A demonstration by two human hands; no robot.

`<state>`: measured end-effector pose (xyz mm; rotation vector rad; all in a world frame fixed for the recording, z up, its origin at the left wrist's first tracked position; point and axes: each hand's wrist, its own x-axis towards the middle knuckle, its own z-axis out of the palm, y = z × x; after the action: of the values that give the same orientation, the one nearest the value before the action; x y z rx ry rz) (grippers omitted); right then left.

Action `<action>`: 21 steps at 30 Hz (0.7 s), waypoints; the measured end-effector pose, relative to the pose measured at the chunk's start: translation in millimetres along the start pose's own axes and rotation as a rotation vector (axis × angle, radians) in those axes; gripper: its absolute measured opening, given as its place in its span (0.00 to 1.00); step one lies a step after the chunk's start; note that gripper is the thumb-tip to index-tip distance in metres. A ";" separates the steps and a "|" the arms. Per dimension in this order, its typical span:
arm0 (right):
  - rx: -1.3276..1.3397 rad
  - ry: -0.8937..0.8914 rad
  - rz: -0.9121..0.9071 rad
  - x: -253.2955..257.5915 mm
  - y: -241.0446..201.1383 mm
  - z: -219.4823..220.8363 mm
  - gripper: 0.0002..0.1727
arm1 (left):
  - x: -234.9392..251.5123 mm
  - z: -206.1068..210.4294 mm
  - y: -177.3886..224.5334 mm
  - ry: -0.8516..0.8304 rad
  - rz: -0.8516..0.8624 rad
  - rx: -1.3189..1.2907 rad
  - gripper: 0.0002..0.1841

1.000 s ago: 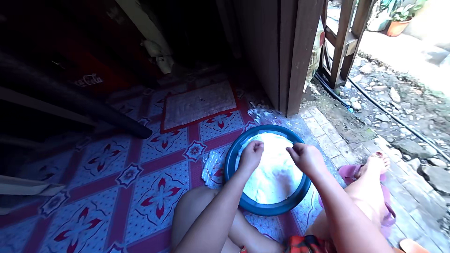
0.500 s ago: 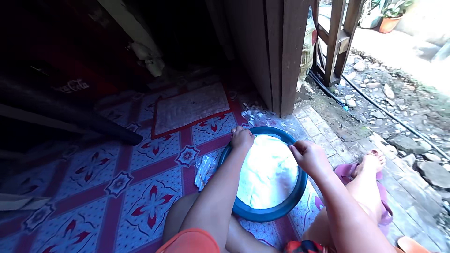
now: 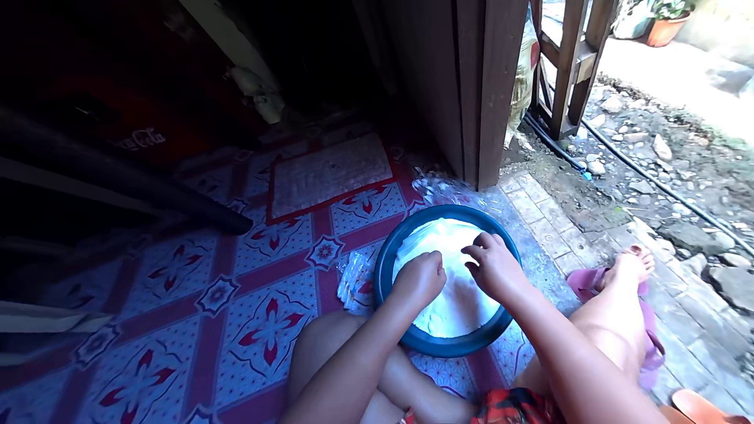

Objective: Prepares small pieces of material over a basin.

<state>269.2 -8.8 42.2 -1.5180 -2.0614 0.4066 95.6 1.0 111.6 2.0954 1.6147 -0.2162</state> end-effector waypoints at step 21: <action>-0.111 -0.196 -0.240 -7.3 12.3 32.5 0.12 | -22.3 14.4 -27.8 0.037 0.071 -0.131 0.29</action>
<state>261.3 -9.3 7.5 -1.3135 -2.4225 0.3646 65.2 -19.8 100.4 2.0630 1.5297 -0.0467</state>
